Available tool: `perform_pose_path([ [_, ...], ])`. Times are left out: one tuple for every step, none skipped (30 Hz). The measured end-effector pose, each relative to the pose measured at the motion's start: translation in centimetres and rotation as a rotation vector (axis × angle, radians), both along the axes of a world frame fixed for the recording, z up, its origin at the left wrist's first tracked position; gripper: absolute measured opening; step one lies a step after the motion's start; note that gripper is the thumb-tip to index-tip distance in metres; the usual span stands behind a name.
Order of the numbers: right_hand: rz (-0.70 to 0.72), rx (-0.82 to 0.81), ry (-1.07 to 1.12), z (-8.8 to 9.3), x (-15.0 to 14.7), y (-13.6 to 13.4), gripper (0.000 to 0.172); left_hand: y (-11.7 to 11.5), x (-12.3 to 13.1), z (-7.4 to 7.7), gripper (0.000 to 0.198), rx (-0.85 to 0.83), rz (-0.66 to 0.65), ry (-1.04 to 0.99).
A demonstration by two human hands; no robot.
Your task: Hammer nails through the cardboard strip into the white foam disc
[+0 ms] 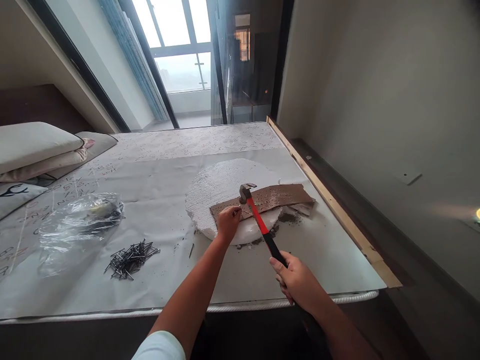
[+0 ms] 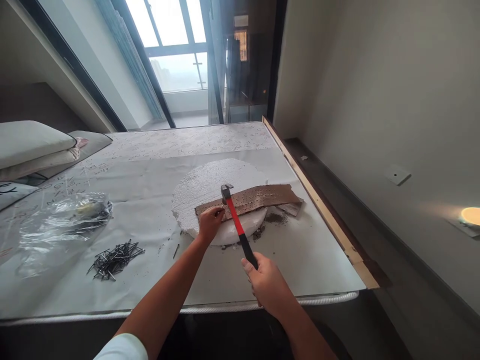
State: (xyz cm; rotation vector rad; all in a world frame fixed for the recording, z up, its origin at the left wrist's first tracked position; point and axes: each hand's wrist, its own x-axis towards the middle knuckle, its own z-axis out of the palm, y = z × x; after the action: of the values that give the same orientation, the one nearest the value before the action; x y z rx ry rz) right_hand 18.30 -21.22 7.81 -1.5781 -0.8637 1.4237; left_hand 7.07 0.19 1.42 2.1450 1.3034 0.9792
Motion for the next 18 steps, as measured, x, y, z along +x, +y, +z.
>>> perform_pose_path([
  [0.004, -0.003, 0.001, 0.09, -0.03, -0.06, 0.032, -0.04, 0.01, 0.01, 0.018, 0.004, -0.006, 0.003],
  [0.010, -0.006, -0.002, 0.18, -0.07, -0.12, 0.032, -0.07, 0.00, 0.02, 0.018, 0.008, -0.009, 0.006],
  [0.017, -0.006, -0.006, 0.25, -0.11, -0.18, 0.032, -0.09, 0.00, 0.01, 0.017, 0.013, -0.011, 0.011],
  [0.025, -0.005, -0.012, 0.32, -0.14, -0.25, 0.033, -0.12, -0.02, -0.01, 0.017, 0.018, -0.011, 0.017],
  [0.030, 0.000, -0.018, 0.37, -0.18, -0.31, 0.033, -0.14, -0.03, -0.03, 0.017, 0.022, -0.008, 0.022],
  [0.033, 0.005, -0.028, 0.41, -0.20, -0.38, 0.033, -0.17, -0.04, -0.05, 0.016, 0.023, -0.004, 0.026],
  [0.034, 0.014, -0.040, 0.44, -0.22, -0.46, 0.033, -0.20, -0.06, -0.06, 0.016, 0.022, -0.001, 0.029],
  [0.033, 0.024, -0.052, 0.46, -0.23, -0.52, 0.034, -0.24, -0.08, -0.05, 0.016, 0.021, 0.002, 0.029],
  [0.032, 0.034, -0.063, 0.47, -0.24, -0.59, 0.035, -0.28, -0.10, -0.03, 0.016, 0.020, 0.003, 0.029],
  [0.030, 0.040, -0.072, 0.47, -0.24, -0.64, 0.036, -0.34, -0.13, 0.00, 0.016, 0.021, 0.004, 0.026],
  [0.032, 0.043, -0.081, 0.46, -0.25, -0.68, 0.036, -0.40, -0.17, 0.04, 0.016, 0.023, 0.004, 0.023],
  [0.037, 0.040, -0.091, 0.46, -0.27, -0.71, 0.037, -0.48, -0.21, 0.07, 0.015, 0.025, 0.003, 0.020],
  [0.046, 0.034, -0.102, 0.45, -0.30, -0.74, 0.037, -0.55, -0.27, 0.11, 0.015, 0.028, 0.003, 0.017],
  [0.059, 0.028, -0.113, 0.46, -0.33, -0.76, 0.037, -0.62, -0.32, 0.13, 0.016, 0.031, 0.005, 0.015],
  [0.069, 0.026, -0.123, 0.47, -0.38, -0.79, 0.037, -0.68, -0.37, 0.13, 0.016, 0.034, 0.006, 0.015],
  [0.074, 0.027, -0.130, 0.50, -0.44, -0.84, 0.038, -0.72, -0.42, 0.12, 0.016, 0.036, 0.008, 0.018],
  [0.074, 0.034, -0.133, 0.52, -0.51, -0.88, 0.039, -0.75, -0.46, 0.10, 0.016, 0.038, 0.008, 0.023],
  [0.067, 0.044, -0.127, 0.54, -0.59, -0.93, 0.040, -0.77, -0.48, 0.07, 0.017, 0.041, 0.005, 0.029],
])
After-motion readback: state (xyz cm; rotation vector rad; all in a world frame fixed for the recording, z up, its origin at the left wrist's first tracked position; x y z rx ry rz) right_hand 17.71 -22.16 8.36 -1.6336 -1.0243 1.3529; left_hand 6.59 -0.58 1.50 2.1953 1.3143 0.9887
